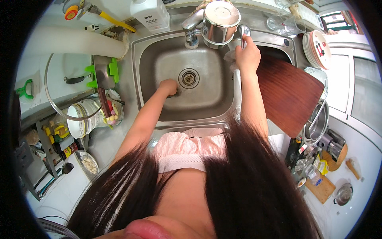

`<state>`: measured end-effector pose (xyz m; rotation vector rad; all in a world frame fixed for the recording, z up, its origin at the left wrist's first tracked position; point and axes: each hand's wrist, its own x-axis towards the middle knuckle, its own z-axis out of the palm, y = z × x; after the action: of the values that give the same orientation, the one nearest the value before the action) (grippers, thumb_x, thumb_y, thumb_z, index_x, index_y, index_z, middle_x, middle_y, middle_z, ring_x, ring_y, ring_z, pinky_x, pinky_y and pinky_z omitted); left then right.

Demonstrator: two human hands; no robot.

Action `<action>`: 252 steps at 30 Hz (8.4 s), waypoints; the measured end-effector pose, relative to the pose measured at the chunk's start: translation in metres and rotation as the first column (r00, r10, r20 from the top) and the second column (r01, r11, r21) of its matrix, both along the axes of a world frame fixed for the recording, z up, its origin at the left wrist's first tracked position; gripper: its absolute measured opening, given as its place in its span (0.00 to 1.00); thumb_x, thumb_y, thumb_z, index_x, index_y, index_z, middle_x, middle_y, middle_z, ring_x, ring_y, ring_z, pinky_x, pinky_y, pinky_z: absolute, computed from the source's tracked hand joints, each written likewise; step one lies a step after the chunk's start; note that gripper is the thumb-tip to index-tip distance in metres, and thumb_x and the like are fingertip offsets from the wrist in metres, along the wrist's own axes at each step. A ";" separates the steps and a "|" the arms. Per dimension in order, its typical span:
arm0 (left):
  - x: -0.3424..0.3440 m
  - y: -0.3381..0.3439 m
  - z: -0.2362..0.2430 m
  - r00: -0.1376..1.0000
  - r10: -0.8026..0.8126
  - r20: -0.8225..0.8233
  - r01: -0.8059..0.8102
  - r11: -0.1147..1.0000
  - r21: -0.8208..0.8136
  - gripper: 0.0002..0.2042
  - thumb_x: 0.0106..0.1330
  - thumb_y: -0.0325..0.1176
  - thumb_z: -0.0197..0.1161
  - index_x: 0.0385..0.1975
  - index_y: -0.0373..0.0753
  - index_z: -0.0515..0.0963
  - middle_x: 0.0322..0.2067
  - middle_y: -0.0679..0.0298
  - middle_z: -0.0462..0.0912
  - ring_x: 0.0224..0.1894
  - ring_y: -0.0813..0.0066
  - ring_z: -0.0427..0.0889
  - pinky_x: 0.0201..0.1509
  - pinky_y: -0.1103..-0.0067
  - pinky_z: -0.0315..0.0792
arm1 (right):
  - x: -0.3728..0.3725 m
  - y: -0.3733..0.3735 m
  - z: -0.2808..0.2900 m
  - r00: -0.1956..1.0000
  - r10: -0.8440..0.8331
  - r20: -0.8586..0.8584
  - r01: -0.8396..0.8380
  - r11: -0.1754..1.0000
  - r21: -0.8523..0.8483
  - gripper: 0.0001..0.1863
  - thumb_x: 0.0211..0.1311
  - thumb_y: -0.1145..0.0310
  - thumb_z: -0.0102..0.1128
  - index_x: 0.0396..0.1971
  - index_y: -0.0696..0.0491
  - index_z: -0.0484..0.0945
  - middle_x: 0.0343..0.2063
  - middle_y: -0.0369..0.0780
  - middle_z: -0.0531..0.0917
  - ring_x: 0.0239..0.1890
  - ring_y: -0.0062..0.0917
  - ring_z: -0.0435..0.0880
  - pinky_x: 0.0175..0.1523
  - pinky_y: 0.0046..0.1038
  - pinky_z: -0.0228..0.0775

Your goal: The person cleans the kitchen countertop and sink area using a cloth and cleaning agent. They wipe the stainless steel surfaces around the stove and sink, then apply liquid cleaner to the sink and scrub it with a sponge before rinsing.

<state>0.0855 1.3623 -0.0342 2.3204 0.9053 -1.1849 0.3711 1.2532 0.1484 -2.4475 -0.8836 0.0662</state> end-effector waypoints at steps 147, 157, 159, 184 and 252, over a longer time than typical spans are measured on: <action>0.047 -0.053 0.043 -0.319 0.780 -0.538 0.274 -0.468 -0.841 0.21 0.75 0.47 0.43 0.58 0.39 0.69 0.53 0.60 0.78 0.55 0.63 0.77 0.60 0.66 0.70 | -0.124 0.011 -0.110 0.367 0.236 -0.900 0.175 0.933 0.316 0.40 0.64 0.44 0.54 0.67 0.57 0.59 0.65 0.47 0.66 0.67 0.40 0.62 0.71 0.36 0.48; 0.100 -0.010 0.047 -0.385 0.802 -0.456 0.133 -0.441 -0.888 0.21 0.74 0.47 0.44 0.56 0.39 0.71 0.51 0.59 0.79 0.54 0.61 0.78 0.58 0.63 0.71 | 0.018 0.009 -0.036 0.308 0.223 -0.925 0.679 0.630 0.377 0.12 0.69 0.62 0.53 0.33 0.57 0.73 0.20 0.39 0.78 0.17 0.21 0.70 0.23 0.21 0.60; 0.109 -0.006 0.046 -0.356 0.808 -0.470 0.159 -0.443 -0.882 0.21 0.74 0.46 0.45 0.55 0.38 0.72 0.50 0.59 0.80 0.53 0.61 0.78 0.58 0.63 0.71 | 0.024 0.013 -0.028 0.244 0.213 -0.946 0.710 0.625 0.324 0.12 0.69 0.65 0.53 0.30 0.59 0.73 0.17 0.38 0.76 0.13 0.19 0.65 0.18 0.19 0.54; 0.111 0.025 0.018 -0.437 0.726 -0.530 0.190 -0.502 -0.844 0.21 0.74 0.44 0.43 0.55 0.34 0.71 0.50 0.53 0.80 0.52 0.57 0.78 0.59 0.61 0.69 | 0.017 0.013 -0.035 0.339 0.195 -0.920 0.656 0.652 0.380 0.16 0.69 0.61 0.53 0.30 0.59 0.74 0.14 0.38 0.75 0.12 0.19 0.64 0.19 0.20 0.56; -0.035 -0.101 0.035 0.663 0.526 0.534 -0.096 0.766 -0.636 0.17 0.62 0.45 0.60 0.32 0.34 0.80 0.38 0.51 0.82 0.39 0.56 0.81 0.45 0.68 0.73 | -0.118 -0.079 -0.111 0.325 0.118 -0.938 -0.628 0.768 -0.121 0.30 0.68 0.46 0.52 0.44 0.64 0.80 0.42 0.44 0.84 0.46 0.25 0.79 0.55 0.27 0.68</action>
<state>0.0509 1.2610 0.0010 1.7525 0.5418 -0.2758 0.2528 1.1742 0.0371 -1.9400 -0.9319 1.8365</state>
